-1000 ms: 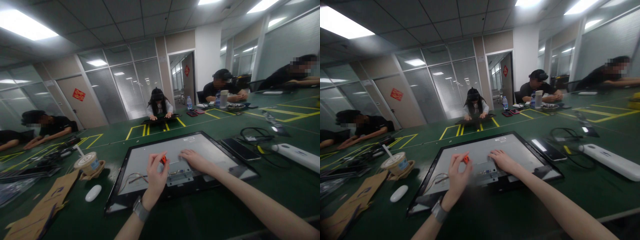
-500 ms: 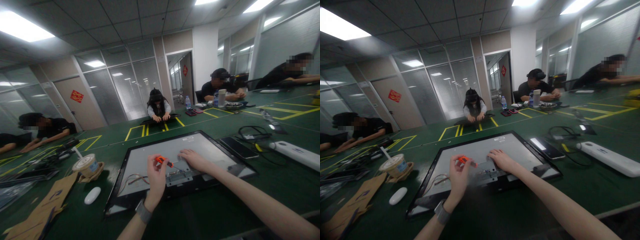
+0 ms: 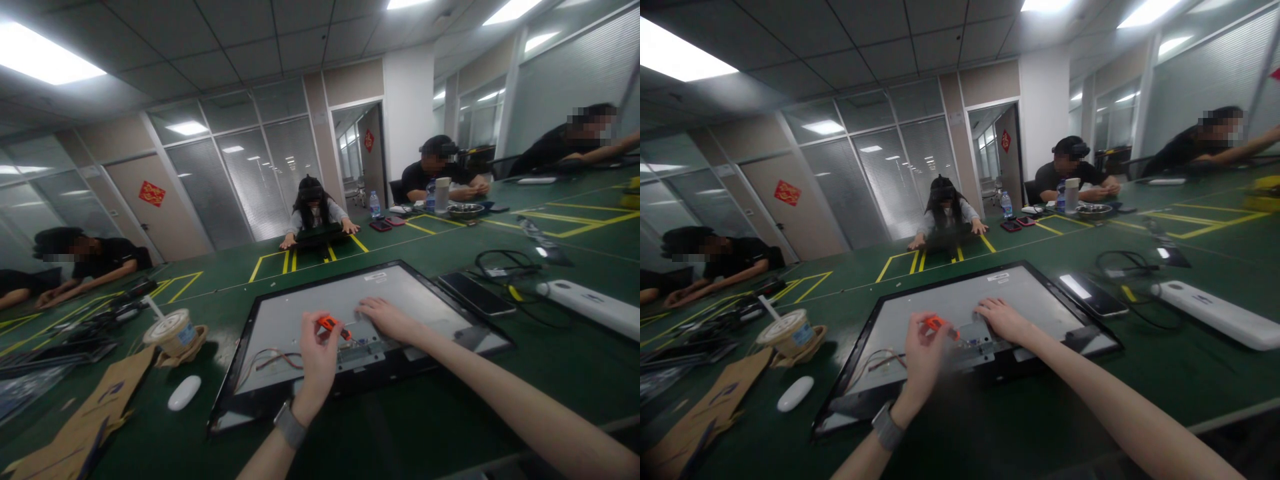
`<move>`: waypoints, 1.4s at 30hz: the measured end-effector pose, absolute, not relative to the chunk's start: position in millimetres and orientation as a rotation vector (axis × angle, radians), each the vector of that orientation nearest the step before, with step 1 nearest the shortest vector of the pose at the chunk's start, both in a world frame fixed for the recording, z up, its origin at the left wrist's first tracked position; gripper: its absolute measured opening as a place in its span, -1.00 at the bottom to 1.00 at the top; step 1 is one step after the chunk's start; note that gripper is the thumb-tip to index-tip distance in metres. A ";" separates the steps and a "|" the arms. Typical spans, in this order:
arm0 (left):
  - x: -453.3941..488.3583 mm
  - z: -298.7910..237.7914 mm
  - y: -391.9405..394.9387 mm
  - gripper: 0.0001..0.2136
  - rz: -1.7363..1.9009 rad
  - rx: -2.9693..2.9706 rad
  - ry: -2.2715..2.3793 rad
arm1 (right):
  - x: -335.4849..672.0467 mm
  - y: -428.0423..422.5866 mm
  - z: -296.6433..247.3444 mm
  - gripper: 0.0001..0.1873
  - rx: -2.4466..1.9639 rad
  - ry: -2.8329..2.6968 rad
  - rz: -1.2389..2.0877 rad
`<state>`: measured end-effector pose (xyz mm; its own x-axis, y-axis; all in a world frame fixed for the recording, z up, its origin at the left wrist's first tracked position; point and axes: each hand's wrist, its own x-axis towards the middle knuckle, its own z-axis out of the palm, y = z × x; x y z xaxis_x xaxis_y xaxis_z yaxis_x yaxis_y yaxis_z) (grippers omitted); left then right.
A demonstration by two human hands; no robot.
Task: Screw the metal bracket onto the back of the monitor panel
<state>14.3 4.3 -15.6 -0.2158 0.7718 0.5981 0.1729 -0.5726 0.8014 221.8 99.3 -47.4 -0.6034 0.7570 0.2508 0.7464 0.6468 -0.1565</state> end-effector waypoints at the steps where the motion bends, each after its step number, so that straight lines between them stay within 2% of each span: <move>1: 14.7 -15.1 3.8 -0.76 1.849 1.622 1.116 | 221.7 99.1 -47.0 -0.36 -1.207 -2.576 0.049; 4: 15.1 -11.4 2.8 -0.79 1.834 1.689 1.093 | 221.6 98.6 -46.2 -0.38 -1.211 -2.577 0.048; 7: 13.6 -4.4 1.3 -0.81 1.670 1.831 1.026 | 221.3 99.3 -47.2 -0.40 -1.210 -2.573 0.045; 12: 9.8 6.4 -3.5 -0.71 1.476 1.975 0.944 | 220.0 102.4 -50.9 -0.41 -1.207 -2.564 0.029; 19: 10.0 7.8 -4.7 -0.84 1.657 2.063 1.045 | 220.8 102.7 -51.4 -0.41 -1.223 -2.572 0.014; 26: 6.9 4.8 -2.6 -0.72 1.544 1.892 0.933 | 221.5 103.0 -51.7 -0.39 -1.200 -2.577 0.016; 34: 7.3 10.7 -3.2 -0.82 1.715 1.922 1.062 | 220.9 104.6 -53.1 -0.41 -1.219 -2.576 0.038; 42: 9.4 13.5 -9.8 -0.71 1.585 1.889 0.951 | 222.1 103.4 -53.1 -0.40 -1.211 -2.577 0.027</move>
<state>9.4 -9.8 13.5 0.0814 0.7700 0.6328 0.1959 -0.6349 0.7473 222.1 103.4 -53.1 -0.6031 0.7560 0.2544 0.7505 0.6458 -0.1401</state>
